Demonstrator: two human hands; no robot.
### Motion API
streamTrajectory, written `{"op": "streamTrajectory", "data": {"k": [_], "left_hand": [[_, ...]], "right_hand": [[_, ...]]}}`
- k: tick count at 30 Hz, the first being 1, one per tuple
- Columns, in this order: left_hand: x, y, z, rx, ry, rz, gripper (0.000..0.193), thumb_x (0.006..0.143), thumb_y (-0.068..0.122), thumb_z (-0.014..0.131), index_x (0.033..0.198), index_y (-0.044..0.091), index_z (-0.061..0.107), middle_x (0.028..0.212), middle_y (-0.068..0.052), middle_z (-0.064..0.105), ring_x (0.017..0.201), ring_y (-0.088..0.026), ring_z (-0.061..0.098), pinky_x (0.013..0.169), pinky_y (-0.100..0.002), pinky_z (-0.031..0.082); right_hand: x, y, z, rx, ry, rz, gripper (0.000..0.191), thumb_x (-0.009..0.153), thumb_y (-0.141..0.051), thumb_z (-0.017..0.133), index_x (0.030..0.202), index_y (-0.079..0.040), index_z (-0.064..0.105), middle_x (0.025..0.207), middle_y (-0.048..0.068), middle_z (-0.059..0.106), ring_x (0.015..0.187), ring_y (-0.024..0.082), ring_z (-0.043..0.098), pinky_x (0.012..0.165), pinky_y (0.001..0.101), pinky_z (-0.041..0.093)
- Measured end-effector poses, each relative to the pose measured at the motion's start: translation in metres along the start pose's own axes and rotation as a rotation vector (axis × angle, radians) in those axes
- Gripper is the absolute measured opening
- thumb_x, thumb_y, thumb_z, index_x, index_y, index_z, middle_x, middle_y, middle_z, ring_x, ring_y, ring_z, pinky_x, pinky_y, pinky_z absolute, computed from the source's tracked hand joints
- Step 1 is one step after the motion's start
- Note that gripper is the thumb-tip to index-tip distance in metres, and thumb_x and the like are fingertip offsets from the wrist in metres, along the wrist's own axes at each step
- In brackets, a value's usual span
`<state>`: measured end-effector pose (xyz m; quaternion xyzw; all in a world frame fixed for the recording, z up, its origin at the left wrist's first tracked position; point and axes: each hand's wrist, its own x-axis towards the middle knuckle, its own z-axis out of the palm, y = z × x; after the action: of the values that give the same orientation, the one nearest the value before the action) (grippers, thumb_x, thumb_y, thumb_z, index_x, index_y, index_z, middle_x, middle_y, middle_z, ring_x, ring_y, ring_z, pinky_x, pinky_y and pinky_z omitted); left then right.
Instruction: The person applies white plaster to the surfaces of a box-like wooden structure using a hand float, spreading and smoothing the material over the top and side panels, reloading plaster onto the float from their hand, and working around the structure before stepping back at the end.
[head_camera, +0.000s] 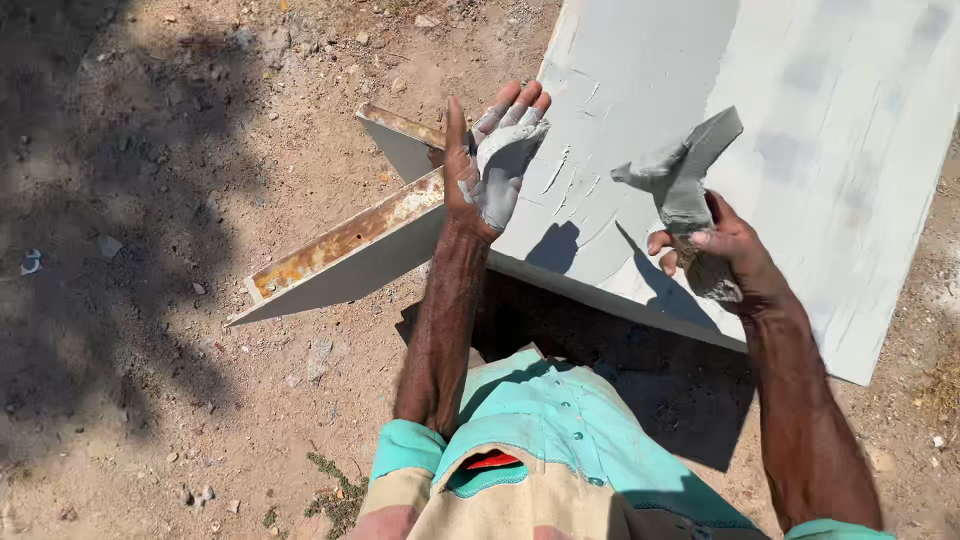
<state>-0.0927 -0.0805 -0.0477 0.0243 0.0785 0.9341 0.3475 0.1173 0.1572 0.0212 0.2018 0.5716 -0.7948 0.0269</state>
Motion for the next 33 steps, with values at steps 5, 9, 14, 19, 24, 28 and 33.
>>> {"op": "streamTrajectory", "data": {"k": [5,9,14,19,24,28,33], "left_hand": [[-0.071,0.018,-0.05,0.052,0.224,0.123,0.07,0.111,0.042,0.039,0.161,-0.005,0.024,0.163,-0.024,0.036,0.151,-0.035,0.038,0.128,-0.047,0.033],[-0.124,0.011,-0.074,0.058,0.331,0.146,0.067,0.112,0.038,0.039,0.159,-0.007,0.027,0.163,-0.025,0.037,0.151,-0.036,0.04,0.126,-0.046,0.033],[-0.168,0.004,-0.092,0.072,0.46,0.138,0.065,0.112,0.036,0.04,0.157,-0.009,0.032,0.162,-0.027,0.039,0.151,-0.036,0.039,0.126,-0.045,0.033],[-0.184,0.003,-0.104,0.014,0.509,0.179,0.064,0.111,0.035,0.04,0.157,-0.009,0.031,0.161,-0.027,0.039,0.15,-0.037,0.04,0.125,-0.046,0.034],[-0.182,0.0,-0.114,-0.025,0.521,0.19,0.064,0.111,0.035,0.039,0.157,-0.009,0.031,0.161,-0.028,0.039,0.151,-0.037,0.039,0.125,-0.045,0.033],[-0.18,0.003,-0.115,-0.025,0.505,0.192,0.064,0.112,0.035,0.039,0.157,-0.009,0.031,0.162,-0.028,0.038,0.151,-0.036,0.039,0.125,-0.044,0.033],[-0.181,0.007,-0.114,-0.044,0.528,0.208,0.063,0.111,0.035,0.039,0.157,-0.008,0.031,0.161,-0.028,0.039,0.151,-0.037,0.039,0.125,-0.045,0.035]], "right_hand": [[0.093,-0.014,-0.034,-1.08,0.017,-0.126,0.08,0.085,-0.012,0.067,0.162,-0.017,0.049,0.137,0.026,0.057,0.107,0.032,0.065,0.087,0.0405,0.053],[0.206,-0.005,-0.048,-1.766,-0.231,-0.48,0.089,0.077,-0.017,0.078,0.161,-0.021,0.048,0.166,0.01,0.044,0.131,0.039,0.057,0.11,0.0505,0.05],[0.295,0.012,-0.063,-2.045,-0.423,-0.486,0.094,0.079,-0.029,0.085,0.166,-0.026,0.047,0.172,0.003,0.043,0.143,0.036,0.047,0.121,0.054,0.041],[0.317,0.019,-0.052,-2.127,-0.481,-0.494,0.097,0.075,-0.033,0.087,0.164,-0.029,0.048,0.17,0.002,0.044,0.148,0.034,0.045,0.121,0.0532,0.038],[0.319,0.017,-0.041,-2.026,-0.531,-0.498,0.093,0.074,-0.028,0.083,0.16,-0.029,0.048,0.165,0.006,0.045,0.144,0.035,0.045,0.121,0.0538,0.039],[0.319,0.019,-0.038,-2.106,-0.514,-0.504,0.091,0.074,-0.032,0.085,0.158,-0.03,0.049,0.165,0.006,0.044,0.143,0.036,0.045,0.117,0.0554,0.04],[0.319,0.024,-0.036,-2.14,-0.51,-0.484,0.091,0.082,-0.035,0.084,0.165,-0.033,0.047,0.172,0.005,0.043,0.14,0.039,0.05,0.117,0.0573,0.042]]}}
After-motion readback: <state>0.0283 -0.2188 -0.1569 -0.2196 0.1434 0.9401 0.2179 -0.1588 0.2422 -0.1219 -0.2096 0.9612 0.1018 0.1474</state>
